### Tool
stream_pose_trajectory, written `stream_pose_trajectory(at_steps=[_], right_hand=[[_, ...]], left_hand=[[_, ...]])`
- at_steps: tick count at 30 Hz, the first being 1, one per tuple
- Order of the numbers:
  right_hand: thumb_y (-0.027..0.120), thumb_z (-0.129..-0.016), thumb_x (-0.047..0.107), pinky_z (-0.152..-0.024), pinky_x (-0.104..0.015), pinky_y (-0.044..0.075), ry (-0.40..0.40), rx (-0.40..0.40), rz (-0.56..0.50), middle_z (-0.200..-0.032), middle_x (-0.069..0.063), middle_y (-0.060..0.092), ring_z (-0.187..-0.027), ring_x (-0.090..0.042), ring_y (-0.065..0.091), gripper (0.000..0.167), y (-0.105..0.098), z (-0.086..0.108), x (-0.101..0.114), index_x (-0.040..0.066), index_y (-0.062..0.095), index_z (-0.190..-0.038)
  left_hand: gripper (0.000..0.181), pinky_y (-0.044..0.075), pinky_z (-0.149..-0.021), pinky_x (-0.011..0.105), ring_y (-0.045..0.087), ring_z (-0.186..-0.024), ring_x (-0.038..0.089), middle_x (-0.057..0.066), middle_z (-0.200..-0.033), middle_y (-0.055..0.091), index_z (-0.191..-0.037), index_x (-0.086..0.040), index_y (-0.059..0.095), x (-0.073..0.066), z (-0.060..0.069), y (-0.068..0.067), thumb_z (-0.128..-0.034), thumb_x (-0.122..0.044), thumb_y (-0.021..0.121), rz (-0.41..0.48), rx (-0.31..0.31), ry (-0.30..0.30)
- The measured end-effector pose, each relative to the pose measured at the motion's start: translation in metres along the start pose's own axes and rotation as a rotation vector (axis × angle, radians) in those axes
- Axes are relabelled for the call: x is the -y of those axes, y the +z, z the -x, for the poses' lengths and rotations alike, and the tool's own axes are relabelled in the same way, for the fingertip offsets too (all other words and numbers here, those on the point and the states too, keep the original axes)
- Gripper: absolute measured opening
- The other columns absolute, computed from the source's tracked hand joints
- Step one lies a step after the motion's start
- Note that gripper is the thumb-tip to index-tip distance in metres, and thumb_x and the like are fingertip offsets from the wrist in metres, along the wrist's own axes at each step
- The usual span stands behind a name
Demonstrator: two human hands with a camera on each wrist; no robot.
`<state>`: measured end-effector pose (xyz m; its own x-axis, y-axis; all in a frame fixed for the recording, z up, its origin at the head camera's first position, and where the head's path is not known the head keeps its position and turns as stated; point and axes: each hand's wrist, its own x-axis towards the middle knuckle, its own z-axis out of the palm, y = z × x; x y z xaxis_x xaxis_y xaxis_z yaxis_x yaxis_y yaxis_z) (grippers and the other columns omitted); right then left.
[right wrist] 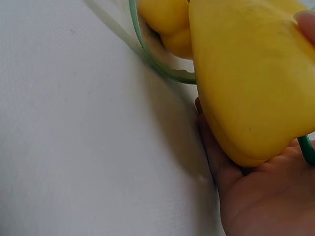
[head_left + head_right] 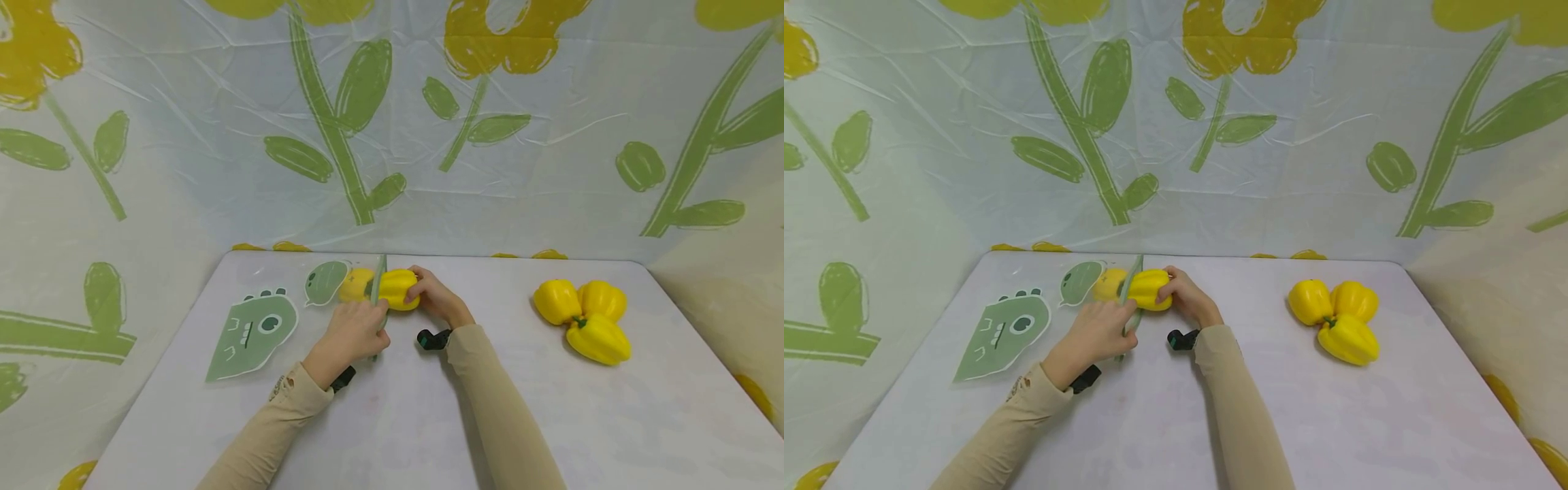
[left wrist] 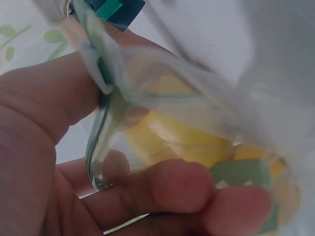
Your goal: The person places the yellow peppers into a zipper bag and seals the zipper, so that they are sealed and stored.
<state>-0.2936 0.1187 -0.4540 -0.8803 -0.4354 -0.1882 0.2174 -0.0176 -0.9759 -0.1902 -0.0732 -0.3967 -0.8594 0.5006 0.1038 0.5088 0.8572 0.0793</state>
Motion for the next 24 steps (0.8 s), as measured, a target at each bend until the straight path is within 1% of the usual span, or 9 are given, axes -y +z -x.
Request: stream_pose_trajectory(at_steps=[5, 11, 18, 21, 24], right_hand=[[0.058, -0.063, -0.003, -0.089, -0.032, 0.043, 0.011, -0.022, -0.001, -0.106, -0.009, 0.052, -0.095, -0.024, 0.050, 0.047, 0.002, -0.002, 0.001, 0.006, 0.045, -0.107], [0.059, -0.063, -0.003, -0.086, -0.030, 0.045, 0.020, -0.039, -0.002, -0.106, -0.011, 0.053, -0.092, -0.022, 0.050, 0.050, 0.007, -0.005, 0.003, 0.004, 0.043, -0.110], [0.060, -0.064, -0.003, -0.081, -0.027, 0.045, 0.040, -0.099, 0.012, -0.101, -0.011, 0.052, -0.088, -0.021, 0.050, 0.046, 0.014, -0.007, 0.007, 0.005, 0.041, -0.104], [0.061, -0.064, -0.003, -0.081, -0.027, 0.045, 0.041, -0.119, 0.020, -0.102, -0.010, 0.051, -0.089, -0.021, 0.051, 0.045, 0.016, -0.006, 0.007, 0.007, 0.040, -0.102], [0.063, -0.067, -0.003, -0.082, -0.028, 0.046, 0.020, -0.126, 0.027, -0.107, -0.012, 0.054, -0.090, -0.021, 0.053, 0.043, 0.017, -0.004, 0.006, 0.007, 0.041, -0.104]], left_hand=[[0.021, 0.029, -0.042, 0.028, 0.035, -0.044, 0.014, -0.003, -0.055, 0.036, -0.085, -0.011, 0.055, 0.001, 0.000, 0.000, -0.0771, -0.018, 0.072, -0.001, -0.017, 0.014], [0.022, 0.031, -0.043, 0.029, 0.038, -0.045, 0.016, -0.002, -0.056, 0.040, -0.083, -0.012, 0.053, 0.001, 0.001, 0.000, -0.0757, -0.019, 0.073, -0.017, -0.046, 0.030], [0.022, 0.031, -0.042, 0.030, 0.037, -0.045, 0.016, -0.001, -0.055, 0.039, -0.082, -0.011, 0.052, 0.002, 0.002, -0.001, -0.0753, -0.018, 0.072, -0.022, -0.068, 0.041], [0.022, 0.030, -0.042, 0.029, 0.037, -0.045, 0.016, -0.002, -0.055, 0.039, -0.082, -0.012, 0.052, 0.002, 0.002, -0.001, -0.0754, -0.018, 0.072, -0.023, -0.073, 0.040], [0.022, 0.031, -0.042, 0.030, 0.038, -0.045, 0.016, -0.002, -0.055, 0.039, -0.082, -0.011, 0.052, 0.003, 0.002, -0.002, -0.0755, -0.018, 0.072, -0.023, -0.076, 0.037]])
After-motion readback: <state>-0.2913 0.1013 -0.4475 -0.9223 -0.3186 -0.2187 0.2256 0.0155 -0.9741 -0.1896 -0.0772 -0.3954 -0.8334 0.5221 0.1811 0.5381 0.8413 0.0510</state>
